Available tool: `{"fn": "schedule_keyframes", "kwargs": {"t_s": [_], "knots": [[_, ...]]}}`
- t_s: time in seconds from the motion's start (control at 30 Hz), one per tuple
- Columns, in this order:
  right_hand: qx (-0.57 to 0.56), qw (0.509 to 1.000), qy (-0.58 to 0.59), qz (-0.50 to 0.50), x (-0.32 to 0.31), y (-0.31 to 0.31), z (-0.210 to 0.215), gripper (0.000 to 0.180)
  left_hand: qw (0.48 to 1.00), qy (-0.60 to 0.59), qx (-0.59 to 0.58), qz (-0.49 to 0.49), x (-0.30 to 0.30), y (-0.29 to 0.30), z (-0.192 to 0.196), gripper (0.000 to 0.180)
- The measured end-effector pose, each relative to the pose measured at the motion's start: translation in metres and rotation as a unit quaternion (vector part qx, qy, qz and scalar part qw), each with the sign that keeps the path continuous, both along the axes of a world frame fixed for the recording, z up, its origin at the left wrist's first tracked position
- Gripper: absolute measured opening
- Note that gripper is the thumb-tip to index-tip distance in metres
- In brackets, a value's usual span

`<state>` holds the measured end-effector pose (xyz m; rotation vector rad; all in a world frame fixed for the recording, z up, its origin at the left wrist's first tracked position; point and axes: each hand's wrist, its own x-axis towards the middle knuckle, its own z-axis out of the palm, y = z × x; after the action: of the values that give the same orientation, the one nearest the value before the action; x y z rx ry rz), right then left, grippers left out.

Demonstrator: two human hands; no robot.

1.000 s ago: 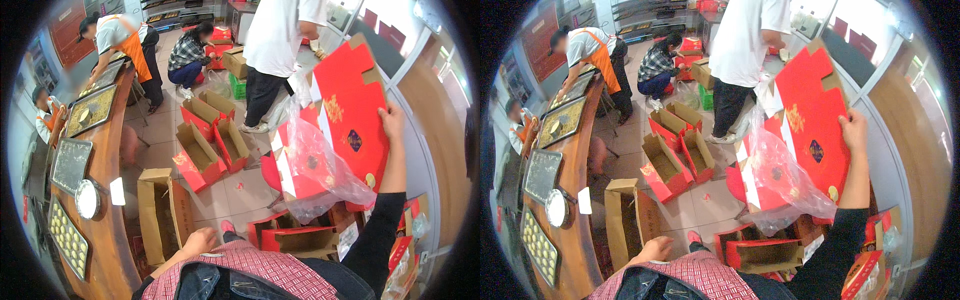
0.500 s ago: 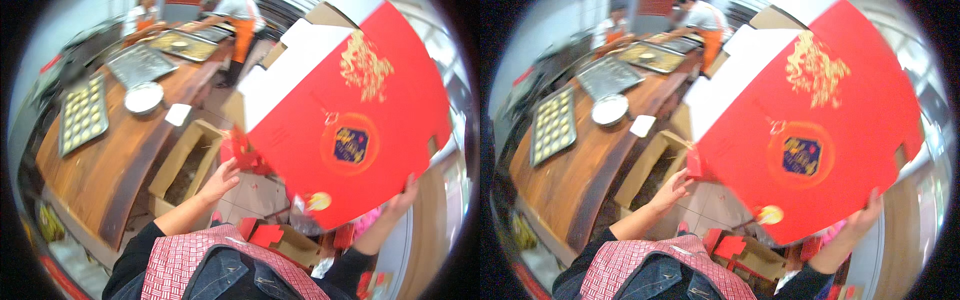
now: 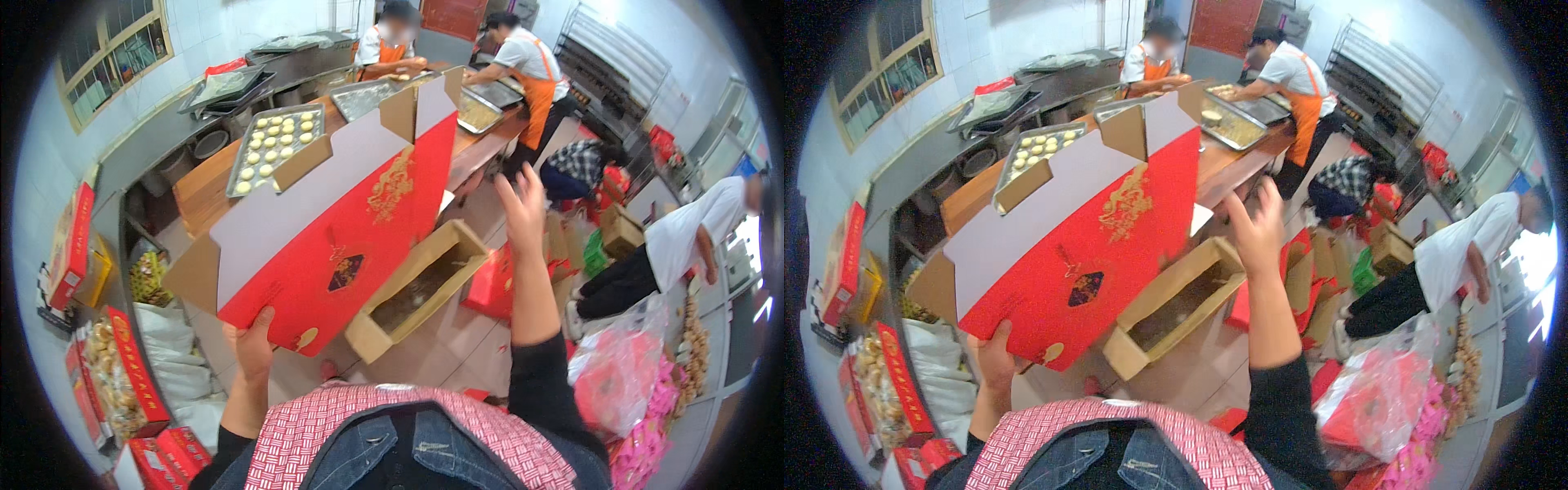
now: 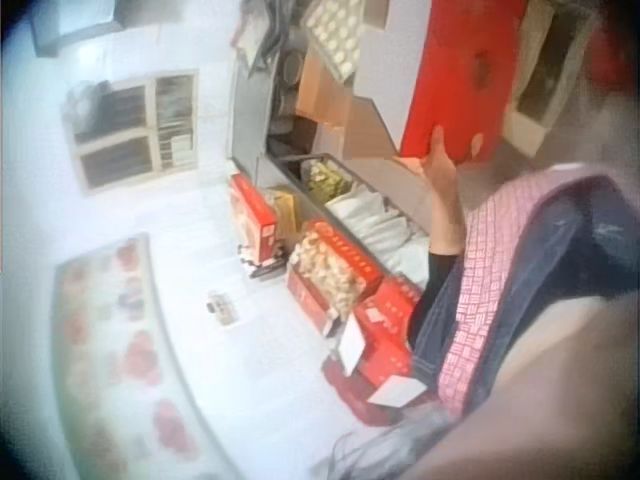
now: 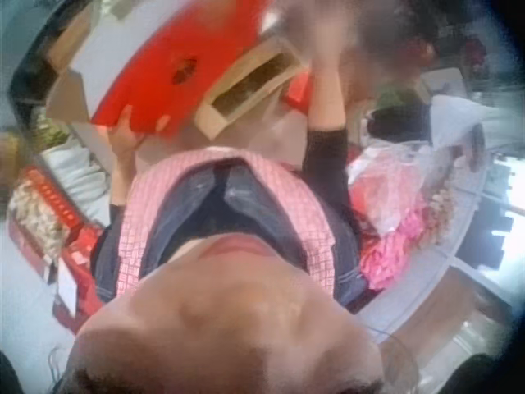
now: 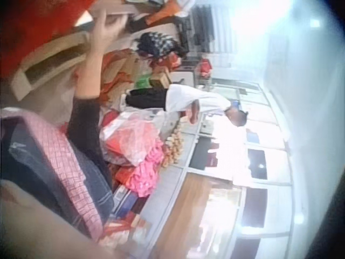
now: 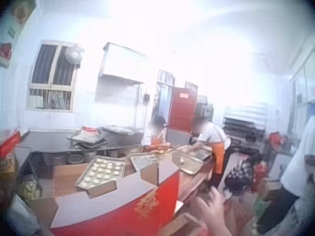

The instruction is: The person repeatedly picks up flat red cardboard boxes, folds them into rectangular containers, and places them on a table. The person also handles plastic-wrapped stacks of boxes and cardboard inserts during the process.

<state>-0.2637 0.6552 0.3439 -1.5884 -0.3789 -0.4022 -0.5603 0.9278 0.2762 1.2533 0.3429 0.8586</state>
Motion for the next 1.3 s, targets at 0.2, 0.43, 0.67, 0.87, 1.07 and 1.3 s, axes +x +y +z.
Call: {"fn": "schedule_keyframes", "kwargs": {"t_s": [0.2, 0.43, 0.67, 0.87, 1.07, 1.3], "knots": [[0.106, 0.950, 0.222, 0.193, 0.047, 0.156, 0.025, 0.054, 0.991, 0.030, 0.099, 0.089, -0.081, 0.095, -0.026, 0.028], [0.188, 0.902, 0.295, 0.255, 0.072, 0.277, -0.073, 0.029, 0.980, 0.078, 0.143, 0.112, -0.088, 0.173, -0.057, 0.027], [0.134, 0.865, 0.444, 0.193, 0.078, 0.295, -0.120, 0.026, 0.970, 0.157, 0.166, 0.080, -0.083, 0.211, -0.114, 0.009], [-0.130, 0.867, 0.434, 0.207, 0.086, 0.296, -0.102, 0.024, 0.931, 0.256, 0.219, 0.138, -0.087, 0.244, -0.144, 0.016], [-0.180, 0.859, 0.340, 0.337, 0.086, 0.279, -0.090, 0.040, 0.953, 0.219, 0.080, 0.191, -0.060, 0.246, -0.117, 0.033], [-0.384, 0.721, 0.281, 0.503, 0.005, 0.274, -0.039, 0.049, 0.976, 0.204, 0.051, 0.059, -0.003, 0.254, -0.152, 0.054]]}}
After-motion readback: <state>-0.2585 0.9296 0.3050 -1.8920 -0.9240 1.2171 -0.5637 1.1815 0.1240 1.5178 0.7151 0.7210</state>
